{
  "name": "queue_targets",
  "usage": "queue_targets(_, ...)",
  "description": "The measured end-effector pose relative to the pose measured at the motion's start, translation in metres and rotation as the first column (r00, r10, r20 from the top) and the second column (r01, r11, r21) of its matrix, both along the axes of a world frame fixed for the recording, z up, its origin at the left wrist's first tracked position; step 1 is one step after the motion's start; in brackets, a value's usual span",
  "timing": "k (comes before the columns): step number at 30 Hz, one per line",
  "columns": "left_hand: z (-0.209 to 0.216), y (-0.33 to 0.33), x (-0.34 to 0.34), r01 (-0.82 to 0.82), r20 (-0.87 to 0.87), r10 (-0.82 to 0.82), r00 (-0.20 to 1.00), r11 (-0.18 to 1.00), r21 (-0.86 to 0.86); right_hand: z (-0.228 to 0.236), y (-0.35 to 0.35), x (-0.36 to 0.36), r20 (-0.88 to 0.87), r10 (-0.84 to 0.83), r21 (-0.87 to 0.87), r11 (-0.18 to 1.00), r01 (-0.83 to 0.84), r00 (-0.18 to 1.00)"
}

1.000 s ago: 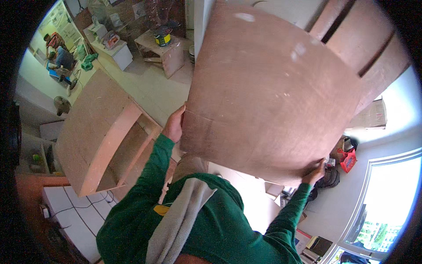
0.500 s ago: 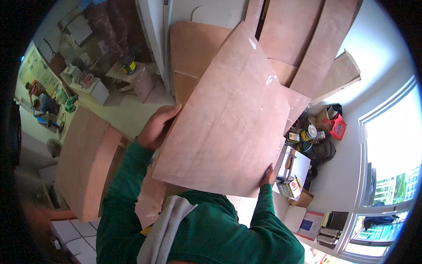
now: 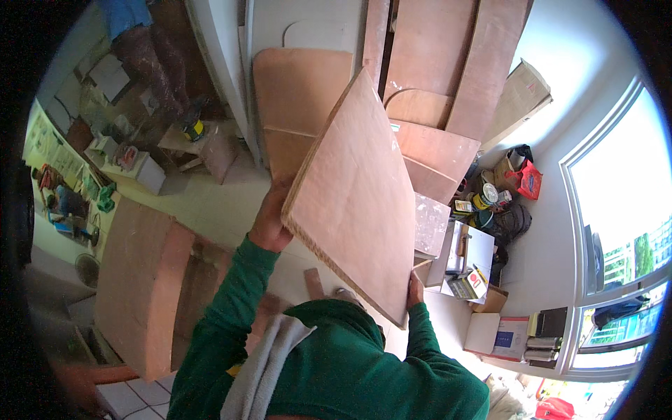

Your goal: The person uses a drill to secure screws into a wooden cabinet frame, then picks up and inserts a wooden panel into the cabinet structure, checking the fit by hand.

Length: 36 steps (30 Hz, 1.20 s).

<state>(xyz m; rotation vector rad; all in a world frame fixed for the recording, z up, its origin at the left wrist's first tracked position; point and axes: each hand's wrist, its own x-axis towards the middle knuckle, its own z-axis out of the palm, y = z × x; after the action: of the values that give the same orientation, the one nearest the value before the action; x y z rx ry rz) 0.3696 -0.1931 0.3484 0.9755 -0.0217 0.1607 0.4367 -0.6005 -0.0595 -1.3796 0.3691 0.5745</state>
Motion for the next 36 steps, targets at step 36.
queue_targets(36,-0.006,-0.069,-0.008,-0.346,0.061,0.364,0.929,0.799,0.492,-0.012,0.073,-0.044,-0.390,-0.124,0.389,0.876,0.285,0.912)
